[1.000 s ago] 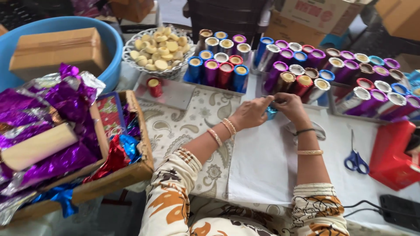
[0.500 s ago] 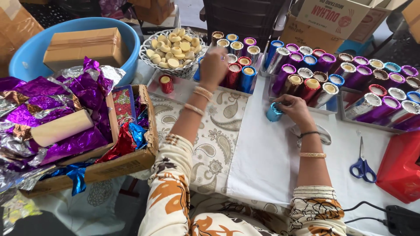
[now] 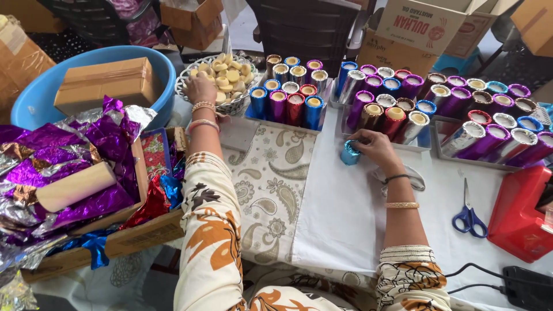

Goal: The person wraps small cylindrical candles in shiny metallic foil. They use scissors to cut the foil and a tape dispenser to secure the wrapping. The wrapped candles are placed into trays alongside other finished units.

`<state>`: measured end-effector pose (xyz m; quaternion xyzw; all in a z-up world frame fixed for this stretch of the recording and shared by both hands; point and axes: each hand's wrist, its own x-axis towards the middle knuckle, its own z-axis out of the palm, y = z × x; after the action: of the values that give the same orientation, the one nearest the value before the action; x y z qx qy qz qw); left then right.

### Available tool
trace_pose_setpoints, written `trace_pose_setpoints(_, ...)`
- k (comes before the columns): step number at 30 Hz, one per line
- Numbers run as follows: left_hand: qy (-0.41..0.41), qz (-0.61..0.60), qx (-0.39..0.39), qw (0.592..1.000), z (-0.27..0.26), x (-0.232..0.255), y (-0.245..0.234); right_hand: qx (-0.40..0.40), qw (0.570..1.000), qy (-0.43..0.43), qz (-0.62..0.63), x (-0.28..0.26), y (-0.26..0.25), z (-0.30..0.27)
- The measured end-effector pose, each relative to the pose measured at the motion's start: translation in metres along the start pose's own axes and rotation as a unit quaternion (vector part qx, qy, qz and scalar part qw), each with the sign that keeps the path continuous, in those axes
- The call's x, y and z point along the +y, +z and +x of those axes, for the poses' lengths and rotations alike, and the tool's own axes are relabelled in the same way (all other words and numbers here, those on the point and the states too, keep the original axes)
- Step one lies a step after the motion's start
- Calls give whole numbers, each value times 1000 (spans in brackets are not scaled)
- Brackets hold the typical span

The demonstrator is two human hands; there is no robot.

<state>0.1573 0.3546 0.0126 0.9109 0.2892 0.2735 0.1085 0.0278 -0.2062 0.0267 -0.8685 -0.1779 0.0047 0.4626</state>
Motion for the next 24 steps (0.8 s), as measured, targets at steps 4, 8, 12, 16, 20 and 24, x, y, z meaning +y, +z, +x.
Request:
trace_pose_setpoints(4,-29,22,-66,997,-3,7,-30,-2,1000,0,6,-3,0,-1)
trace_pose_setpoints(8,-67,27,-77,994,5,8,-34,-6,1000,-3,-3,-4,-1,-1)
trace_pose_setpoints(12,-66,4,-42,997,12,3,-27,-6,1000,-11,-2,-2,0,0)
trace_pose_setpoints(16,-67,1,-29,997,21,-2,-12,-7,1000,-4,-10,-4,0,0)
trace_pose_setpoints(20,-68,-6,-5,998,13,12,-31,-10,1000,-3,-10,-6,0,-1)
trace_pose_setpoints(24,-29,-211,134,968,14,34,-47,-7,1000,3,-15,-3,1,3)
